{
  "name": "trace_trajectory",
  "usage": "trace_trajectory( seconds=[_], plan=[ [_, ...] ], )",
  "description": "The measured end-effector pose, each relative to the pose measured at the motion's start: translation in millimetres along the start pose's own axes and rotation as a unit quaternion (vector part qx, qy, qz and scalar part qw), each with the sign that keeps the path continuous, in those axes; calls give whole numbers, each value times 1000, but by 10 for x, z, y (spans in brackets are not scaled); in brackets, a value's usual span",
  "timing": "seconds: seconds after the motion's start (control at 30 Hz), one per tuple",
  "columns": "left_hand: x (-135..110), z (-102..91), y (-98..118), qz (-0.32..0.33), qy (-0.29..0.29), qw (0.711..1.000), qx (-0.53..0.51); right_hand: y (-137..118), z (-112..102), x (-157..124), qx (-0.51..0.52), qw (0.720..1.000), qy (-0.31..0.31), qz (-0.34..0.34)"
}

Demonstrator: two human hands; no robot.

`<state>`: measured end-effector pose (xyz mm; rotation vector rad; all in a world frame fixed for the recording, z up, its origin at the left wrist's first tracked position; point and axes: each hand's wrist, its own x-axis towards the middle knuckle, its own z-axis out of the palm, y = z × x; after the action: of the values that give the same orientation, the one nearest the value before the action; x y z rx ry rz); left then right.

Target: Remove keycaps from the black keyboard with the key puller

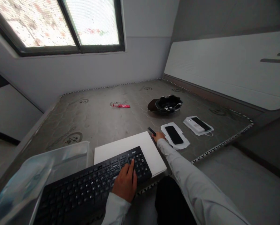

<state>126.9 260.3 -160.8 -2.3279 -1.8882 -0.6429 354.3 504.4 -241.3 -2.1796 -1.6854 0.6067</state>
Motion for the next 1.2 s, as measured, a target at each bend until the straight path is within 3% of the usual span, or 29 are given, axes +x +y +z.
trace_trajectory(
  seconds=[0.23,0.47,0.63,0.77,1.03,1.13,1.2],
  plan=[
    [4,-4,2,13,0,1000,5,-39,16,-11,-42,999,-8,-7],
    [5,-36,12,2,-5,1000,8,-48,-44,-45,-22,999,27,-29],
    [9,-35,10,1,-8,1000,5,-39,-234,-86,22,996,86,-30],
    [-1,-42,20,-4,-12,1000,-5,-74,-478,-234,123,983,132,-41],
    [-12,-131,47,-7,-62,997,-47,-436,-823,-897,353,922,116,-110],
    [-17,-166,56,-12,-70,996,-60,-666,-825,-1230,448,880,49,-152],
    [-25,-176,60,-14,-66,996,-59,-815,-784,-1439,526,836,-12,-155]
  ],
)
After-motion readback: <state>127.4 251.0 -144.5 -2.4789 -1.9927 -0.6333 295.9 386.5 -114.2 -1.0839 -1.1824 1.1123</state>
